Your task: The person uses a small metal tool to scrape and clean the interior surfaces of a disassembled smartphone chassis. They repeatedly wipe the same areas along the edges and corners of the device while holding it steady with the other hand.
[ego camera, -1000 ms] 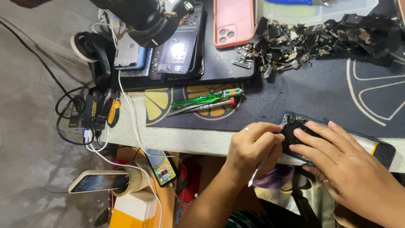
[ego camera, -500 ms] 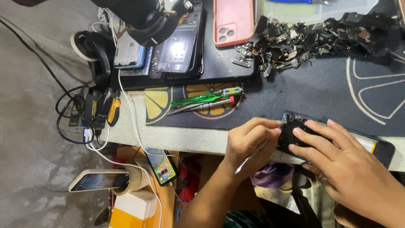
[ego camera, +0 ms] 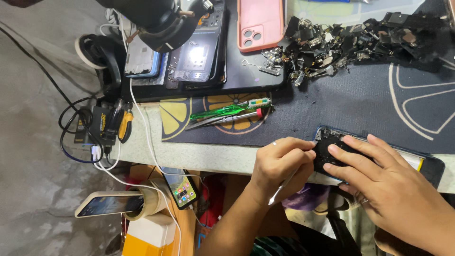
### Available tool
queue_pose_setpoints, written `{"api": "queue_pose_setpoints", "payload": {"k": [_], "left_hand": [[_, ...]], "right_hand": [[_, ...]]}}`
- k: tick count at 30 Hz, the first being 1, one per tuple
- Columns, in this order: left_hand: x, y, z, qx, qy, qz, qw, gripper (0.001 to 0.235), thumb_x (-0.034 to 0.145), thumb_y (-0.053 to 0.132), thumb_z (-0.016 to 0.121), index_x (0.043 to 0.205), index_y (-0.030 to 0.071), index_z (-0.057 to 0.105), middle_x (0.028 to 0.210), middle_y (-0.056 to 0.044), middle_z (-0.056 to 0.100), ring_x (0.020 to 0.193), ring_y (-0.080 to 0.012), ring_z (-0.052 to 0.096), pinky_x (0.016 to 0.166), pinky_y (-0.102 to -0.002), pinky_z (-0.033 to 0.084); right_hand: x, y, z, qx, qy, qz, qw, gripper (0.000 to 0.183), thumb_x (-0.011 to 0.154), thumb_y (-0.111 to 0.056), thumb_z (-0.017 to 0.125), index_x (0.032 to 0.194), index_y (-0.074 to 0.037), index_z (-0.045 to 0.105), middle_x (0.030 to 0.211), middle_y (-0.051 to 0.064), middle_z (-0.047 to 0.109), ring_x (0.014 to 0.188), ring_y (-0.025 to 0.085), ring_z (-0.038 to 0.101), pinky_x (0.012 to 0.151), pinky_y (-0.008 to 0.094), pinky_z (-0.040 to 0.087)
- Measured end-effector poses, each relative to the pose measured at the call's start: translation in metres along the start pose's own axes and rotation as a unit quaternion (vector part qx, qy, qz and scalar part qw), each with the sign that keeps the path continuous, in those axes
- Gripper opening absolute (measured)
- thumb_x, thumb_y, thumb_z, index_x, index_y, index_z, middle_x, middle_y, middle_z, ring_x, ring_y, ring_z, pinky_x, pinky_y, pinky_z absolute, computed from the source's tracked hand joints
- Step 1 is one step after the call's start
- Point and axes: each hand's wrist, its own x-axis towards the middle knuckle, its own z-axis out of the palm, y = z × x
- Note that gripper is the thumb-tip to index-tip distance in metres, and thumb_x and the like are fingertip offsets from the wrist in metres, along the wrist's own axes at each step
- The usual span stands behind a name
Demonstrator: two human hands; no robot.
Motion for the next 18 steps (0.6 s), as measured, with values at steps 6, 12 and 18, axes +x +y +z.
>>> {"api": "queue_pose_setpoints", "payload": {"k": [6,12,18], "left_hand": [[0.0025,0.0021,0.0007,-0.013,0.004,-0.029,0.999,0.013,0.090,-0.002,0.076,0.092,0.005,0.065,0.104,-0.011,0.073,0.083,-0.0239,0.075,0.072,-0.030,0.061],[0.0060,0.0021,0.0008,-0.039,0.004,-0.057,0.998,0.012,0.091,-0.004,0.076,0.095,0.002,0.066,0.104,-0.012,0.074,0.083,-0.0226,0.076,0.072,-0.028,0.061],[0.0018,0.0007,-0.0018,-0.058,-0.002,-0.046,0.997,0.013,0.090,-0.004,0.076,0.089,0.003,0.065,0.102,-0.012,0.073,0.080,-0.0219,0.075,0.072,-0.029,0.060]], "right_hand": [[-0.0010,0.0020,0.0013,-0.005,0.000,-0.004,1.000,0.055,0.071,-0.016,0.065,0.126,-0.018,0.063,0.147,0.002,0.055,0.143,0.027,0.043,0.118,0.051,0.032],[-0.0019,0.0030,0.0018,-0.004,-0.010,0.002,1.000,0.050,0.073,-0.019,0.066,0.123,-0.018,0.065,0.144,0.000,0.056,0.142,0.026,0.044,0.118,0.051,0.033],[-0.0009,0.0007,0.0008,0.001,0.000,0.003,1.000,0.051,0.074,-0.019,0.065,0.125,-0.019,0.066,0.145,0.001,0.056,0.142,0.027,0.045,0.119,0.052,0.032]]}}
